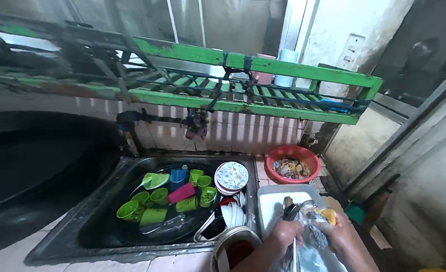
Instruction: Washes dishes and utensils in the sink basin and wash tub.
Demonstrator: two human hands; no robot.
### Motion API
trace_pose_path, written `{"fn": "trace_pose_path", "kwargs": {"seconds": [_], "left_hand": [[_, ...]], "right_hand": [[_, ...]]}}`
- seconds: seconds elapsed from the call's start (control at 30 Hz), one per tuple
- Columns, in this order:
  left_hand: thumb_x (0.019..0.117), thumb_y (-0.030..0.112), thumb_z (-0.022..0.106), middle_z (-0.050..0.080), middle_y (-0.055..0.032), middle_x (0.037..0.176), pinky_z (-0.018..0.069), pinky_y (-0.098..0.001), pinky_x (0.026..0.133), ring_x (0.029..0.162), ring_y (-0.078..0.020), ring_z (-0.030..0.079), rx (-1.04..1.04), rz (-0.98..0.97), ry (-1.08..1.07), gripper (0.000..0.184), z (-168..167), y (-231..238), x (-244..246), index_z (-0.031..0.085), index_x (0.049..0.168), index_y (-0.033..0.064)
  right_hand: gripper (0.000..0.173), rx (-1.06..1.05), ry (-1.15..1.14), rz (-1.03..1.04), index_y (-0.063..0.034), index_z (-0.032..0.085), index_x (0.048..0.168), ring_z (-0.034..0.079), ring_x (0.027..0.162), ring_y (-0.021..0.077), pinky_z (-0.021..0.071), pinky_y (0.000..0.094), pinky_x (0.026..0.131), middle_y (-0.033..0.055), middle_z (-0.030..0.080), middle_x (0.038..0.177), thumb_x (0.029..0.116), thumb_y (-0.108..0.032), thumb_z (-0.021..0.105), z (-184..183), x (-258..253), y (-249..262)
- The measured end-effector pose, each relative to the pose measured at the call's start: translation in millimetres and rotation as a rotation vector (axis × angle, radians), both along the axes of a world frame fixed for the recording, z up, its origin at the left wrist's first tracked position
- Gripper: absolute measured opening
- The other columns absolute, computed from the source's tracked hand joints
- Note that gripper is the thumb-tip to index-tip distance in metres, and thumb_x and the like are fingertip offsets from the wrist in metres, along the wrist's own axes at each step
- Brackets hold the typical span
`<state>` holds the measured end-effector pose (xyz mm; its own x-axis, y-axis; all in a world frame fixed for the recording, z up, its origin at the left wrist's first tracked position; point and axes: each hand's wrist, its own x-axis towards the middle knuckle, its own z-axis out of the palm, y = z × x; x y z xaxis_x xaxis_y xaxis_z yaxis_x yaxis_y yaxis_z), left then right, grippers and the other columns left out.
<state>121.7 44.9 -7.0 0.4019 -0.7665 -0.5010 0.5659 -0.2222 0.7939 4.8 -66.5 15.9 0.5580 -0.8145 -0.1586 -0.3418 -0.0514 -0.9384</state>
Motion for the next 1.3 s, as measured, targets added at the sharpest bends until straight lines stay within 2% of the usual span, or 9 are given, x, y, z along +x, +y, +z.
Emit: {"fn": "trace_pose_path", "kwargs": {"seconds": [0.07,0.23,0.5,0.6,0.7,0.83,1.0,1.13,1.3], "left_hand": [[0.0991,0.005,0.059,0.055,-0.0022,0.067,0.0525,-0.0251,0.053,0.052,-0.0105,0.056,0.053,0.001,-0.044,0.009,-0.3,0.2,-0.8,0.054,0.105,0.0005],[0.0989,0.006,0.061,0.058,-0.0051,0.07,0.0541,-0.0264,0.051,0.053,-0.0123,0.06,0.167,-0.033,-0.067,0.018,2.2,-1.6,-2.4,0.052,0.114,0.0001],[0.0983,0.004,0.06,0.057,-0.0046,0.069,0.0524,-0.0254,0.047,0.048,-0.0116,0.057,0.213,-0.021,-0.045,0.015,0.8,-3.5,1.5,0.051,0.11,0.001],[0.0988,0.003,0.059,0.056,-0.0033,0.067,0.0522,-0.0252,0.046,0.047,-0.0112,0.056,0.198,-0.008,0.002,0.007,0.0,-7.5,0.9,0.053,0.103,0.0019],[0.1005,0.005,0.059,0.055,-0.0028,0.067,0.0522,-0.0256,0.046,0.047,-0.0114,0.055,0.136,0.013,0.095,0.005,1.3,-3.9,3.1,0.054,0.1,0.0029],[0.1056,0.016,0.055,0.059,-0.0027,0.072,0.055,-0.0272,0.052,0.053,-0.0126,0.059,0.042,-0.079,0.174,0.013,5.3,-1.4,0.6,0.06,0.102,0.0042],[0.1083,0.02,0.052,0.062,-0.0038,0.078,0.0561,-0.0267,0.055,0.056,-0.012,0.06,0.06,-0.14,0.113,0.019,7.9,1.8,2.7,0.059,0.108,0.0027],[0.1061,0.015,0.056,0.055,-0.0007,0.072,0.0522,-0.0232,0.051,0.051,-0.0087,0.054,0.081,-0.096,0.046,0.013,3.7,-2.2,1.3,0.057,0.106,0.0026],[0.1046,0.015,0.059,0.055,-0.0015,0.06,0.0511,-0.0244,0.046,0.046,-0.0103,0.055,0.039,0.048,0.057,0.017,-5.4,-7.0,3.5,0.057,0.095,0.0006]], "right_hand": [[0.058,-0.038,0.02,0.063,0.0014,0.056,0.133,0.069,0.101,0.0217,0.0585,0.0419,0.089,0.0156,0.069,0.115,0.08,-0.006,0.079,-13.3,-0.3,6.7],[0.058,-0.257,0.281,0.15,0.0005,0.054,0.139,0.063,0.119,0.0306,0.049,0.0494,0.105,0.0214,0.065,0.128,0.0902,-0.02,0.077,-3.3,9.7,-11.9],[0.058,-0.319,0.363,0.234,0.002,0.051,0.142,0.062,0.123,0.0316,0.0473,0.0479,0.108,0.0225,0.064,0.13,0.0941,-0.021,0.074,-8.9,15.4,-2.8],[0.05,-0.392,0.313,0.055,0.0033,0.056,0.137,0.063,0.12,0.0363,0.048,0.0527,0.106,0.0252,0.064,0.128,0.0942,-0.017,0.072,1.5,14.3,-30.9],[0.057,-0.307,0.13,-0.149,0.0063,0.047,0.143,0.062,0.118,0.0398,0.0488,0.0568,0.102,0.0297,0.06,0.13,0.0977,-0.02,0.07,4.5,10.3,-50.5],[0.059,-0.122,0.097,0.01,0.0006,0.047,0.143,0.068,0.102,0.0255,0.0575,0.0459,0.09,0.0204,0.066,0.119,0.0975,-0.031,0.067,-5.2,7.3,-26.8],[0.046,-0.254,0.137,-0.074,0.0068,0.055,0.135,0.067,0.107,0.0347,0.0517,0.054,0.097,0.0265,0.066,0.118,0.1025,-0.024,0.063,11.5,5.9,-32.1],[0.037,-0.041,-0.32,-0.271,-0.0003,0.051,0.133,0.068,0.076,0.0147,0.0608,0.0364,0.068,0.0091,0.067,0.093,0.1093,-0.029,0.048,11.8,2.0,-53.9],[0.045,0.106,-0.226,-0.117,0.0052,0.047,0.137,0.072,0.083,0.0221,0.0627,0.0407,0.073,0.0172,0.069,0.101,0.1016,-0.019,0.06,-17.7,25.7,10.3]]}}
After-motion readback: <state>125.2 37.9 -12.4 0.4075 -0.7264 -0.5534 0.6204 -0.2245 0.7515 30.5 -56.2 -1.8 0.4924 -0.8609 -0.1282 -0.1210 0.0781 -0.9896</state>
